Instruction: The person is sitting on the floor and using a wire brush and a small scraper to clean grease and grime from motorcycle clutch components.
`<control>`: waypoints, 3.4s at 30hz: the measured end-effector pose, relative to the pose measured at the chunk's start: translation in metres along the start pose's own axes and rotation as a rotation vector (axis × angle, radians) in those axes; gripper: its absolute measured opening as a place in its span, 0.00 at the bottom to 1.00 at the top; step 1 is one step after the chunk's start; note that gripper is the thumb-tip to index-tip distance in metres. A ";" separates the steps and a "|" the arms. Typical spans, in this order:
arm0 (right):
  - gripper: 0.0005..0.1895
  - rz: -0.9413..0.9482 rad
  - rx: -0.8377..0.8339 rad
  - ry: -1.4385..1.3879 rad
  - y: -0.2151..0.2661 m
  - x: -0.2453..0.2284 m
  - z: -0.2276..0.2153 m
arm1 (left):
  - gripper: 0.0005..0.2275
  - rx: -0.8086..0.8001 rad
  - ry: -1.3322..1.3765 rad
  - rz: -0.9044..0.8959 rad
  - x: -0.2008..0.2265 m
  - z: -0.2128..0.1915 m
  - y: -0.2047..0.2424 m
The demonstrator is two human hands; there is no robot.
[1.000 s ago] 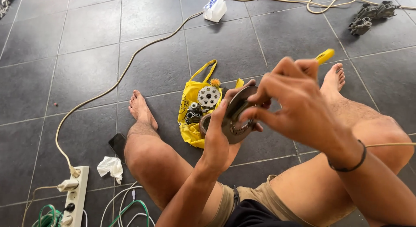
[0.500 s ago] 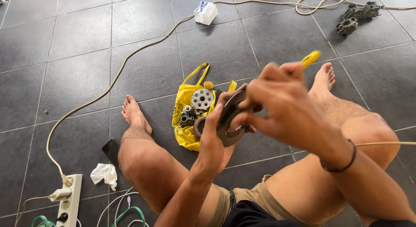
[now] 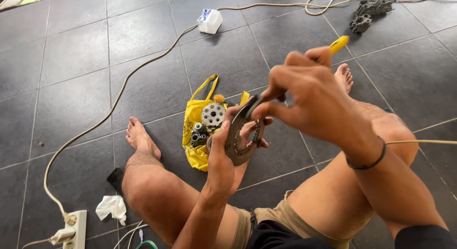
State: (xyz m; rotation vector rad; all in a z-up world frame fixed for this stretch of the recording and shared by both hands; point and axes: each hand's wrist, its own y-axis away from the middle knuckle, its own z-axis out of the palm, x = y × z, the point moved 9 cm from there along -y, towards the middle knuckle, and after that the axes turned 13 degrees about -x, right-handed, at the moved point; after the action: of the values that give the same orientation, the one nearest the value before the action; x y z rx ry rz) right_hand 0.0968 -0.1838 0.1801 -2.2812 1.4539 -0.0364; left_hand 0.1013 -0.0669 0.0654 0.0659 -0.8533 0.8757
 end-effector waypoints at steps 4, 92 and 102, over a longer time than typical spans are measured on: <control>0.19 -0.117 -0.103 -0.004 0.001 -0.031 0.017 | 0.19 0.002 0.082 0.008 -0.002 -0.003 0.001; 0.20 -0.132 -0.085 0.100 0.000 -0.039 0.018 | 0.19 0.001 0.113 -0.016 -0.009 -0.011 0.005; 0.16 -0.188 -0.063 0.109 0.001 -0.043 0.027 | 0.15 0.052 0.213 0.031 -0.011 -0.020 0.009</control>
State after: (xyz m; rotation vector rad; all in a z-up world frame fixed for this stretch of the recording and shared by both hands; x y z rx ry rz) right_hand 0.0829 -0.1380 0.1643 -2.4957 1.3048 -0.1760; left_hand 0.1043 -0.0604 0.0421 0.0048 -0.6344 0.9159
